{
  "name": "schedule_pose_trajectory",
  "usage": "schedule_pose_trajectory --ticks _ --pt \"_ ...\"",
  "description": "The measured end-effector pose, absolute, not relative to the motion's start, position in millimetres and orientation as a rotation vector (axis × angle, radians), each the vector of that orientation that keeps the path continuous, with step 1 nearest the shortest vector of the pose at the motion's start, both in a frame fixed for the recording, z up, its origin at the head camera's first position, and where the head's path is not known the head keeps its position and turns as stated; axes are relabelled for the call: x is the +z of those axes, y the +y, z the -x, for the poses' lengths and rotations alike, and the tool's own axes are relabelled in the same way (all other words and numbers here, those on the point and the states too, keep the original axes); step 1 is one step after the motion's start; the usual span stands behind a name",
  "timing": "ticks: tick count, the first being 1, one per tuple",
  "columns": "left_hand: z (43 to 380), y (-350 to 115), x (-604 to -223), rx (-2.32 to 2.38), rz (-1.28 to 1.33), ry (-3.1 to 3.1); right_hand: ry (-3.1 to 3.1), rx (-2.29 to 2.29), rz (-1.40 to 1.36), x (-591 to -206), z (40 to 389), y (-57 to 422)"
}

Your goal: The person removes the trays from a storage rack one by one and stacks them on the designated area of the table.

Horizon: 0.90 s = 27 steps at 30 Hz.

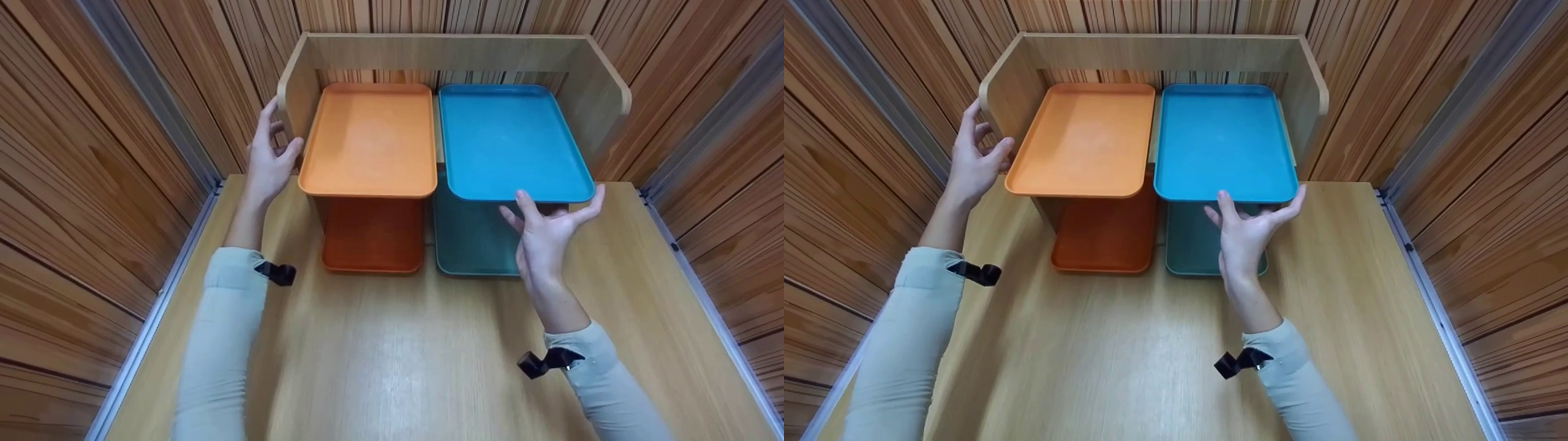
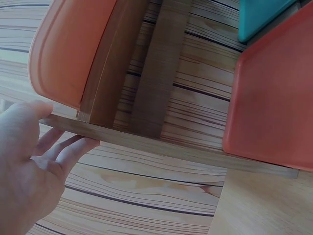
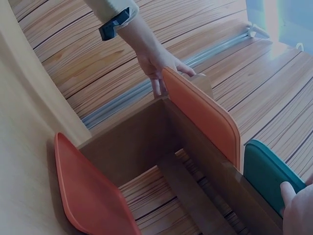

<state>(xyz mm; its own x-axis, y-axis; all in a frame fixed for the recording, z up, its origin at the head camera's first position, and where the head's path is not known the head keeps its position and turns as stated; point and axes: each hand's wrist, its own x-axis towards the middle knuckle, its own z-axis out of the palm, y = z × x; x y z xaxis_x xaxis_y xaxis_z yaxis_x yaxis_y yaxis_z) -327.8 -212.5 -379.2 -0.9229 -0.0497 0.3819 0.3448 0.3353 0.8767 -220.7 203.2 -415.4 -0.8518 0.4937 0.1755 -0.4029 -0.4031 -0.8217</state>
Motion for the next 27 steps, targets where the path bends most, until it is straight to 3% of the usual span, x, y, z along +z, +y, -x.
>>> schedule_pose_trajectory --ticks 27 --pt "323.6 -207.8 -374.1 -1.628 0.209 -2.293 -1.115 2.228 0.141 -420.9 201.4 210.4"
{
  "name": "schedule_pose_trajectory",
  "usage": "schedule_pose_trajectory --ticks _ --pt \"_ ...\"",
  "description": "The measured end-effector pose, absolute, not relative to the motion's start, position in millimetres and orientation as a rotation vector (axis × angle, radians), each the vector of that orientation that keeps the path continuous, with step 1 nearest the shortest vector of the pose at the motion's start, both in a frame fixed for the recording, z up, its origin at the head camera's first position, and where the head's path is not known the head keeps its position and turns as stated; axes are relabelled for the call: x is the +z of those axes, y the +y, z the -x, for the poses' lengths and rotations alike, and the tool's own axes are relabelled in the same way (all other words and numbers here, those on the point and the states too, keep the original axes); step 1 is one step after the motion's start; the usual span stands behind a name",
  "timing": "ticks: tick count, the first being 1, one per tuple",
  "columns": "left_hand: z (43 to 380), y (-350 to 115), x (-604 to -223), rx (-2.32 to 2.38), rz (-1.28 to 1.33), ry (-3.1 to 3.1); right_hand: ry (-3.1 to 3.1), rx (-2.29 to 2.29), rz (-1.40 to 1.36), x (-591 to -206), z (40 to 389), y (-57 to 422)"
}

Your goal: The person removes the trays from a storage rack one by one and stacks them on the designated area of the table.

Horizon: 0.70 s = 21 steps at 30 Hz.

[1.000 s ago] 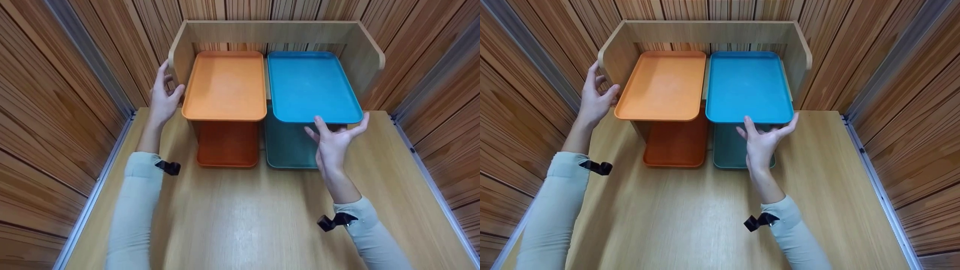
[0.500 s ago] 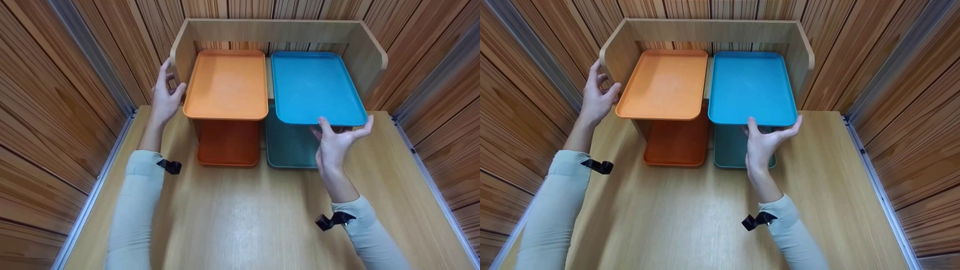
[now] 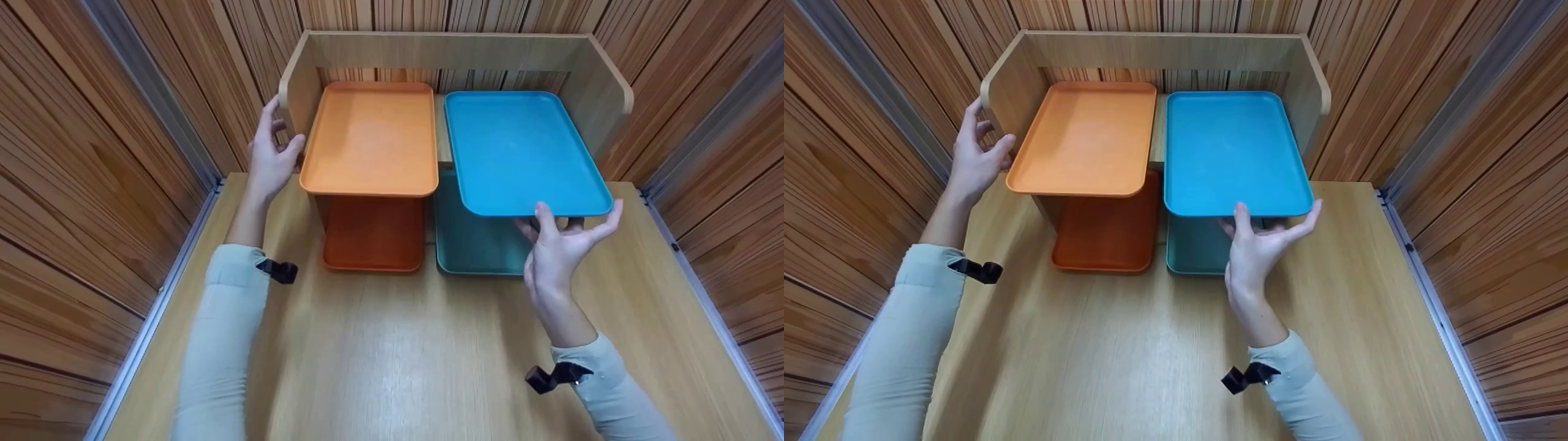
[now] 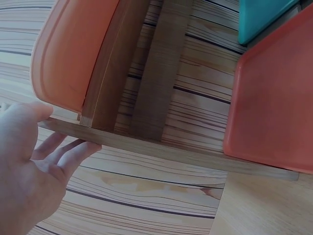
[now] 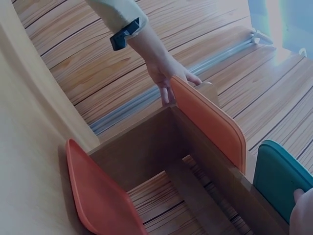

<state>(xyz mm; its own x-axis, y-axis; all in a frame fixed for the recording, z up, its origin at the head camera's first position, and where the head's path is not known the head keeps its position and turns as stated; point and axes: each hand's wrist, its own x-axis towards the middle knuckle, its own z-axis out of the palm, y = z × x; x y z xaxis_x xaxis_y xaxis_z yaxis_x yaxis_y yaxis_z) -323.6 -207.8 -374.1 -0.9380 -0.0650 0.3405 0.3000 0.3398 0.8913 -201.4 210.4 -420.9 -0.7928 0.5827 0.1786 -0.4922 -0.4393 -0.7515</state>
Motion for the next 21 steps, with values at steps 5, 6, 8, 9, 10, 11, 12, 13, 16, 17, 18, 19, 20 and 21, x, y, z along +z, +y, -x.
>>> schedule_pose_trajectory --ticks 5,6,8,9,10,11,12,13,16,17,18,19,20,21 --pt "322.8 -208.1 -373.5 -1.663 0.205 -2.305 -1.096 2.254 0.152 -419.2 192.8 215.7" --pt "322.4 -208.2 -373.5 -1.667 0.2 -2.311 -1.092 2.264 0.153 -418.8 191.0 216.7" --pt "322.0 -208.7 -373.7 -1.676 0.192 -2.321 -1.078 2.292 0.159 -418.0 187.0 218.9" --pt "321.8 -208.7 -373.7 -1.684 0.192 -2.321 -1.082 2.3 0.16 -417.8 184.6 220.0" --pt "321.5 -208.8 -373.8 -1.69 0.192 -2.321 -1.081 2.309 0.159 -417.6 182.1 221.3" --pt "321.1 -208.8 -373.8 -1.698 0.192 -2.319 -1.085 2.314 0.16 -417.4 179.4 222.6" --pt "320.8 -208.7 -374.0 -1.704 0.191 -2.316 -1.082 2.325 0.16 -417.3 176.5 224.0" --pt "320.3 -208.5 -374.1 -1.715 0.189 -2.31 -1.08 2.334 0.164 -417.0 173.3 225.6" --pt "319.9 -207.6 -374.2 -1.74 0.179 -2.289 -1.076 2.354 0.172 -416.1 164.4 230.3" --pt "320.0 -207.2 -374.1 -1.742 0.175 -2.285 -1.076 2.359 0.172 -415.7 161.6 232.0" --pt "320.4 -206.9 -373.9 -1.742 0.17 -2.281 -1.07 2.367 0.171 -415.2 159.2 233.7" --pt "320.8 -206.5 -373.6 -1.74 0.167 -2.277 -1.075 2.371 0.175 -414.7 156.8 235.6" --pt "321.3 -206.1 -373.2 -1.74 0.164 -2.276 -1.075 2.375 0.174 -414.4 154.6 237.4" --pt "321.7 -205.6 -372.8 -1.737 0.163 -2.277 -1.066 2.381 0.174 -414.0 152.5 239.4"
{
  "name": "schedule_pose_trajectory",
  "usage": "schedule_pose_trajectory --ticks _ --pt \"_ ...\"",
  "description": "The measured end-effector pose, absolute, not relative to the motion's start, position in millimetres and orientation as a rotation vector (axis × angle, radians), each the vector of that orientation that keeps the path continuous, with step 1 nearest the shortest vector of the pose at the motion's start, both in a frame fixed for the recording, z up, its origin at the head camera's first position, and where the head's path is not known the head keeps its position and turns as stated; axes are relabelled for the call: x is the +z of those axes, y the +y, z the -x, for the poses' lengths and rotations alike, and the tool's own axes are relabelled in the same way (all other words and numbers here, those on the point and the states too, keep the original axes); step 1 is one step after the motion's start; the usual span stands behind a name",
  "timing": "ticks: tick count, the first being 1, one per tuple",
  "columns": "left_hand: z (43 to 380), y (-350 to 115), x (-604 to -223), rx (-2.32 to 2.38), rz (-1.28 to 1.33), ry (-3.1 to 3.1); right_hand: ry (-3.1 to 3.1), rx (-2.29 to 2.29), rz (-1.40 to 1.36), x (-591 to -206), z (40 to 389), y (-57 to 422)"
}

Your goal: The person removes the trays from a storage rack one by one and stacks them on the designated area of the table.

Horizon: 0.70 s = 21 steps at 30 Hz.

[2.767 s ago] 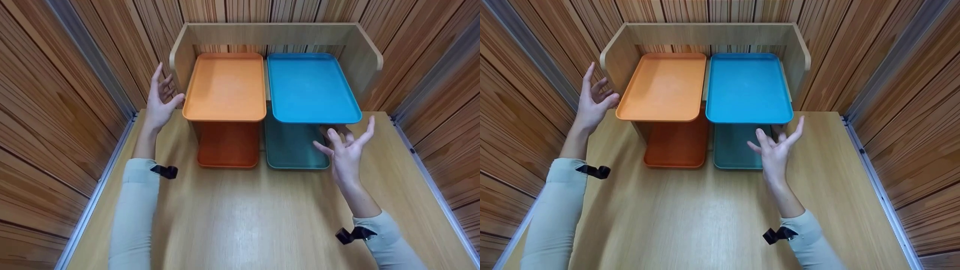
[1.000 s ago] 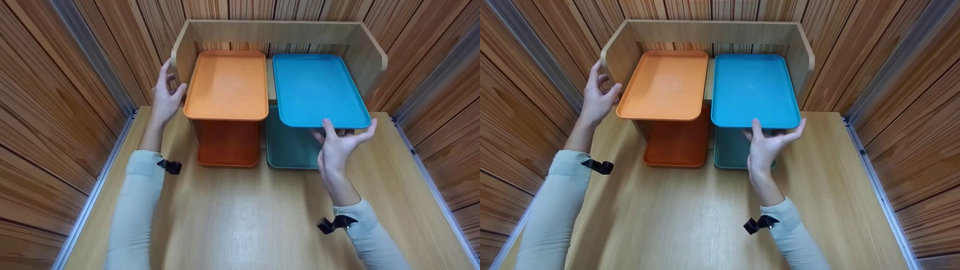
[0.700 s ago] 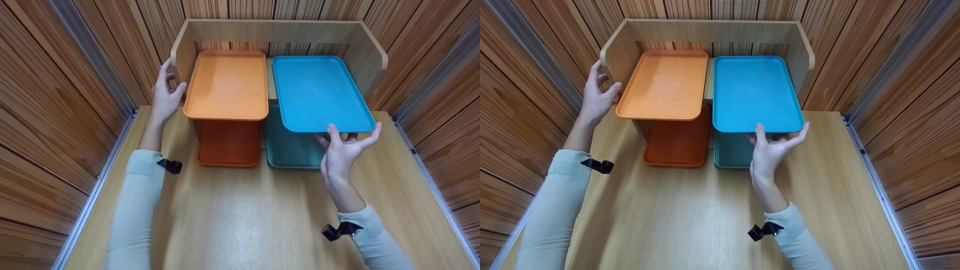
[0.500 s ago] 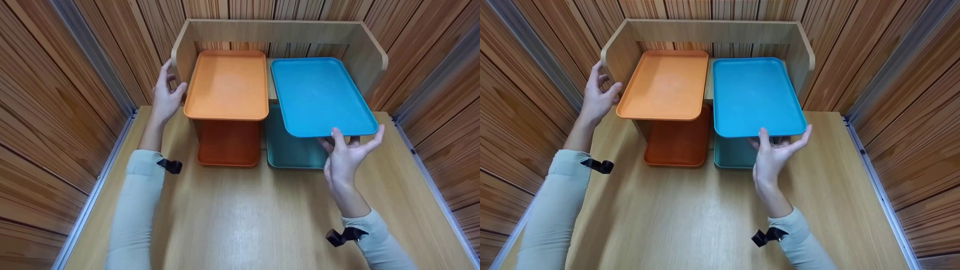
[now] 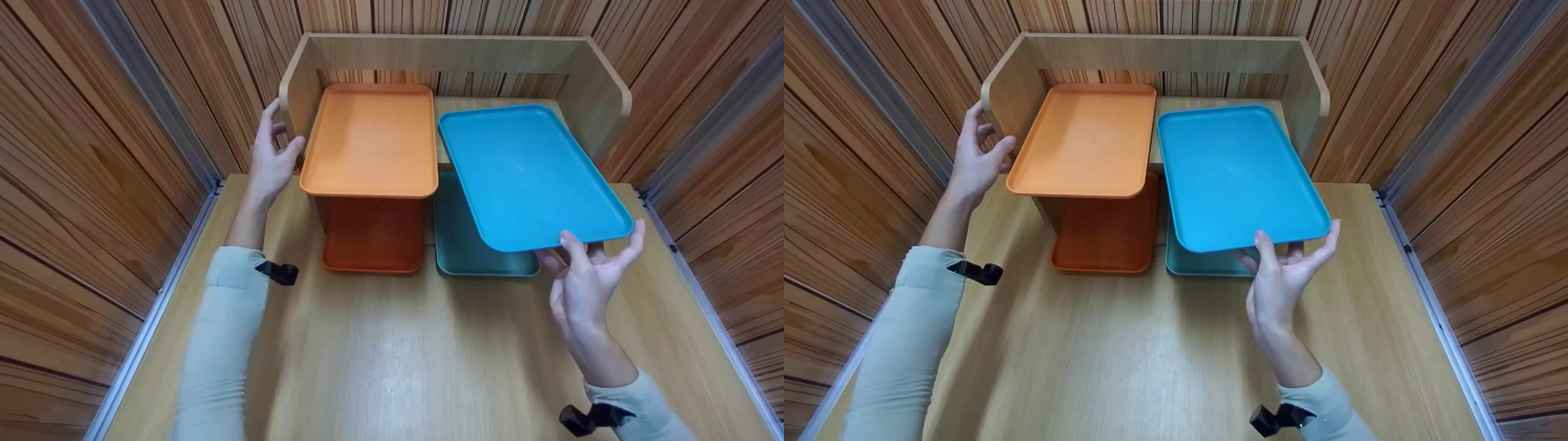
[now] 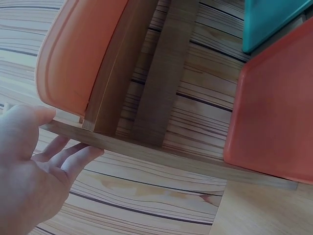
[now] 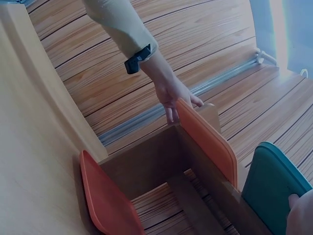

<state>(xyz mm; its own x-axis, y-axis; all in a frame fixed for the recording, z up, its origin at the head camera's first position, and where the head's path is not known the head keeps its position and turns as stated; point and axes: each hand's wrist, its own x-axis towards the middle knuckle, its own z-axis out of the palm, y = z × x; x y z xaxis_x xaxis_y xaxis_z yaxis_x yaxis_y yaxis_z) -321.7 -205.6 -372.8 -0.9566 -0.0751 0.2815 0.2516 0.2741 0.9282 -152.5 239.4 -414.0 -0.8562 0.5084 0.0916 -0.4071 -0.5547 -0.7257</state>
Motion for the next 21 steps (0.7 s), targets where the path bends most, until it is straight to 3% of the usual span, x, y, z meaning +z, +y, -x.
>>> schedule_pose_trajectory --ticks 21 --pt "319.5 -204.1 -372.9 -1.722 0.159 -2.279 -1.026 2.425 0.249 -407.8 123.7 285.2"
